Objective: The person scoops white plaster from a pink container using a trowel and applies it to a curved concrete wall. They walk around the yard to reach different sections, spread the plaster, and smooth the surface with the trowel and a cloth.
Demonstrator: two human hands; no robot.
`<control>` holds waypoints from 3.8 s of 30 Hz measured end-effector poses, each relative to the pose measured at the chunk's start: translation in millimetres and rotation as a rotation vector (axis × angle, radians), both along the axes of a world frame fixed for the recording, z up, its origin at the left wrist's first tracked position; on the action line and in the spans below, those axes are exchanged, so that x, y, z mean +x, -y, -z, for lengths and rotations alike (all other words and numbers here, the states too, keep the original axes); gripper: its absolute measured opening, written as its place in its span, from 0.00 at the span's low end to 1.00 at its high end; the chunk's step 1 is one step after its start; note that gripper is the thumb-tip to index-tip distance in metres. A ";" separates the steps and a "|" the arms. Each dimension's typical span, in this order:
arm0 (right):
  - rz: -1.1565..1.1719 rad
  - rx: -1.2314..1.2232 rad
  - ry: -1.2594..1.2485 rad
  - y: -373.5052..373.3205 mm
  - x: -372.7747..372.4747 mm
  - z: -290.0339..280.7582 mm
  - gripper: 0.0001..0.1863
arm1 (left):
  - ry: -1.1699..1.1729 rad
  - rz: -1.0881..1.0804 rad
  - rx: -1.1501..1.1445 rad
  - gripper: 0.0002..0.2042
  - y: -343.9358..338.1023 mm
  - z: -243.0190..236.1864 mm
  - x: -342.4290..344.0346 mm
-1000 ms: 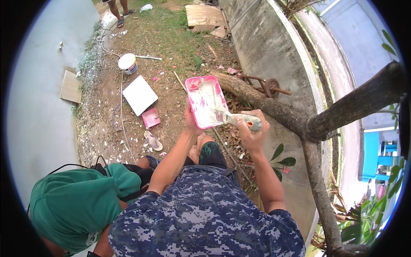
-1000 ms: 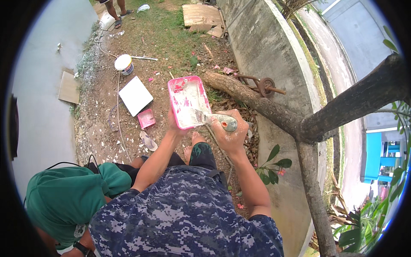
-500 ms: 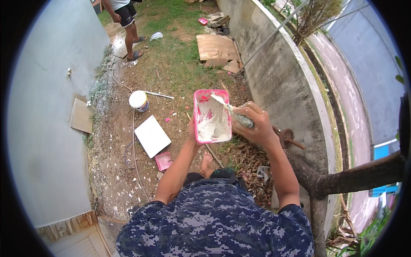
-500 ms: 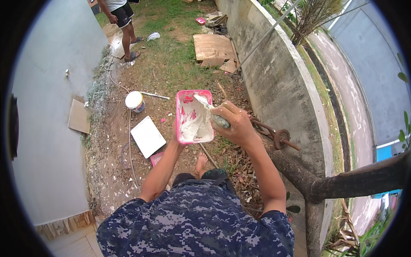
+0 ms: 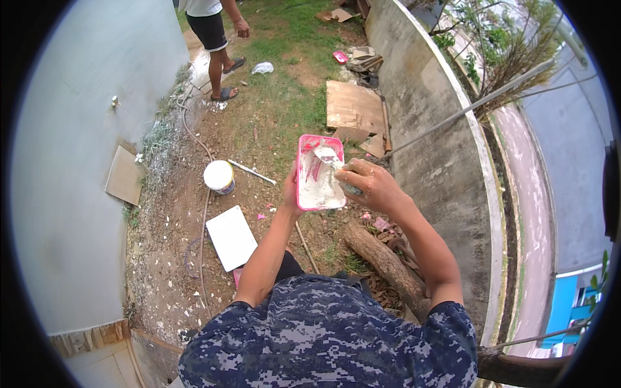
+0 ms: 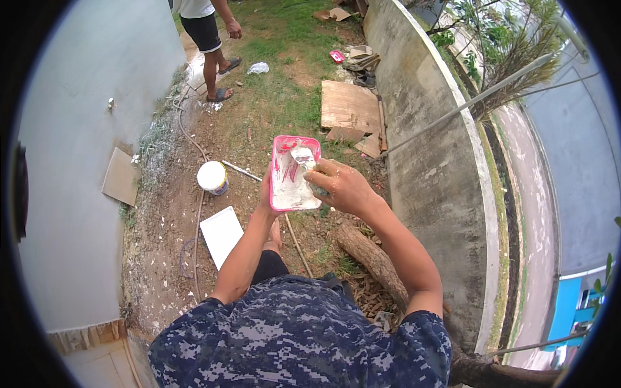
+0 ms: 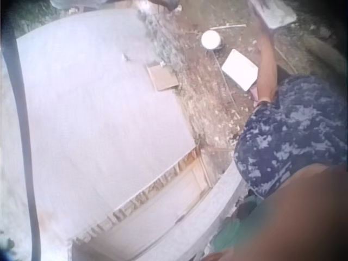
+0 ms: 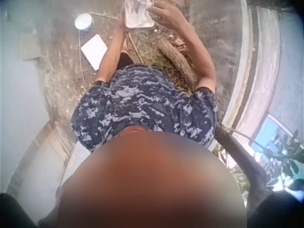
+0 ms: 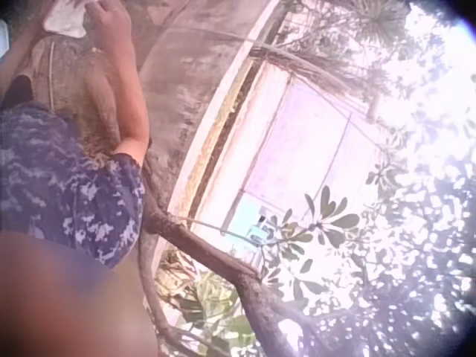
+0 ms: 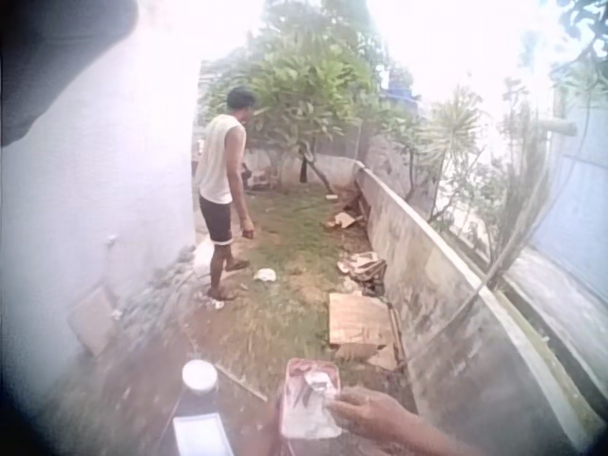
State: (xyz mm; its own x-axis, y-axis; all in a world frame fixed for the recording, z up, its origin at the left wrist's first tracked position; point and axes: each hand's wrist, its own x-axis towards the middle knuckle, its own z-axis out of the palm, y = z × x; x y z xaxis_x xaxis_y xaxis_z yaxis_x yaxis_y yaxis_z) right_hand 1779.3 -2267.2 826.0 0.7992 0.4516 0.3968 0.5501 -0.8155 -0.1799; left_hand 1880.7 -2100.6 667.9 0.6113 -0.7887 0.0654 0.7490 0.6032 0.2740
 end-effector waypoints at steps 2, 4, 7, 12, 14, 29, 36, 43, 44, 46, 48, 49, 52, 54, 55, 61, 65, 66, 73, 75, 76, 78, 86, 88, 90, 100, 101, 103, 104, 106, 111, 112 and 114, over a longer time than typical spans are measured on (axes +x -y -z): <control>0.013 -0.087 -0.072 1.4 41.2 5.2 0.20 | 0.035 -0.040 -0.031 0.31 12.8 -3.7 41.0; -0.050 -0.053 -0.092 -2.0 77.5 5.1 0.23 | 0.062 -0.062 -0.148 0.31 27.7 -14.5 89.6; 0.026 0.168 -0.113 -0.9 133.3 -6.7 0.18 | 0.036 -0.099 -0.077 0.33 39.8 -21.7 157.6; 0.222 0.769 -0.196 35.7 238.8 -31.9 0.11 | 0.029 0.035 -0.054 0.35 51.0 -22.2 271.0; 0.338 0.825 -0.393 52.9 284.1 -32.5 0.12 | 0.003 0.068 -0.120 0.35 56.7 -25.5 302.4; -0.211 0.076 -0.251 127.2 592.8 -35.3 0.15 | 0.083 -0.292 -0.007 0.34 149.7 -26.7 581.6; -0.117 0.747 -0.513 187.5 732.7 -39.2 0.11 | 0.076 -0.223 0.110 0.29 161.7 -10.3 679.1; 0.082 0.744 -0.626 211.8 862.1 -40.2 0.11 | -0.036 -0.147 0.176 0.25 166.4 0.1 755.7; 0.068 0.676 -0.523 214.9 874.3 -44.5 0.11 | -0.045 -0.095 0.085 0.25 167.0 1.3 771.2; 0.023 0.490 -0.308 216.7 893.6 -51.0 0.11 | -0.138 -0.021 0.071 0.25 164.4 0.3 803.9; -0.071 0.417 -0.150 208.9 907.3 -50.1 0.11 | -0.081 -0.016 -0.008 0.25 165.5 -5.1 837.5; -0.118 0.341 -0.163 200.8 912.2 -45.8 0.12 | -0.091 0.031 -0.033 0.26 161.6 -5.2 847.0; -0.254 -0.042 -0.151 168.0 924.6 -25.2 0.17 | -0.160 0.057 -0.057 0.28 159.4 -6.3 884.3; -0.337 -0.143 -0.174 153.3 933.1 -14.4 0.17 | -0.129 0.079 -0.126 0.29 163.7 -4.5 907.8; -0.345 -0.082 -0.181 151.3 938.4 -12.6 0.18 | -0.141 0.053 -0.177 0.29 167.7 -3.1 917.3; -0.179 0.365 -0.441 203.2 1001.2 -30.6 0.16 | -0.096 -0.040 -0.107 0.26 184.0 6.0 982.3; -0.005 0.582 -0.584 250.1 1078.5 -17.9 0.12 | -0.097 -0.062 0.013 0.28 208.4 15.3 1043.1; 0.072 0.587 -0.604 261.3 1099.7 -12.7 0.12 | -0.084 -0.062 0.070 0.29 215.9 17.4 1060.1; -0.040 0.407 -0.166 338.7 1221.2 -18.1 0.14 | -0.122 -0.059 0.120 0.30 281.3 12.6 1169.4; -0.071 0.374 -0.075 349.0 1242.7 -20.0 0.14 | -0.057 -0.093 0.066 0.28 300.0 9.4 1190.6; -0.097 0.284 -0.088 350.0 1251.0 -18.0 0.14 | -0.080 -0.122 0.050 0.28 304.6 8.9 1195.4; -0.079 0.144 -0.051 346.7 1262.6 -9.1 0.14 | -0.105 -0.167 -0.002 0.28 316.3 9.8 1209.3; -0.038 0.440 -0.159 340.5 1278.7 20.0 0.15 | -0.159 -0.262 0.116 0.33 336.5 27.7 1263.7; 0.055 0.651 -0.170 344.3 1289.4 21.4 0.15 | -0.077 -0.289 0.190 0.33 336.3 30.4 1277.8; 0.138 0.740 -0.201 347.0 1303.2 22.1 0.15 | 0.044 -0.305 0.229 0.33 333.9 30.7 1292.1; 0.304 0.286 -0.557 314.0 1398.1 15.4 0.16 | -0.028 -0.337 -0.053 0.31 266.5 34.6 1387.5; 0.332 0.202 -0.648 301.6 1414.2 15.1 0.17 | 0.017 -0.348 -0.063 0.32 254.5 39.6 1400.8; 0.297 0.053 -0.747 273.0 1451.1 15.1 0.17 | -0.021 -0.411 0.023 0.33 230.2 49.5 1429.0; 0.286 0.036 -0.705 258.6 1471.5 14.9 0.17 | -0.060 -0.453 0.076 0.34 218.6 53.1 1447.3; 0.218 -0.009 -0.648 232.8 1512.6 13.7 0.19 | -0.010 -0.459 0.053 0.35 194.4 57.0 1484.7; 0.105 -0.084 -0.459 176.7 1576.7 12.8 0.21 | -0.184 -0.494 0.015 0.32 134.9 63.6 1527.1; 0.102 -0.093 -0.450 167.2 1583.6 13.1 0.22 | -0.186 -0.496 -0.003 0.32 124.8 66.4 1534.1; 0.088 -0.063 -0.459 152.7 1596.5 14.9 0.18 | -0.060 -0.450 -0.089 0.30 108.0 76.0 1545.3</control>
State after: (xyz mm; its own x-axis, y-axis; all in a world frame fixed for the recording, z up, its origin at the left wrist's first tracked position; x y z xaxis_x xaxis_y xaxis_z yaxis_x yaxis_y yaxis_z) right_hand 3375.8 -2419.9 811.1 0.9219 0.3861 -0.0326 0.3536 -0.8726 -0.3369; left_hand 3426.0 -2208.5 591.9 0.8963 -0.4371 0.0749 0.4204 0.8912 0.1702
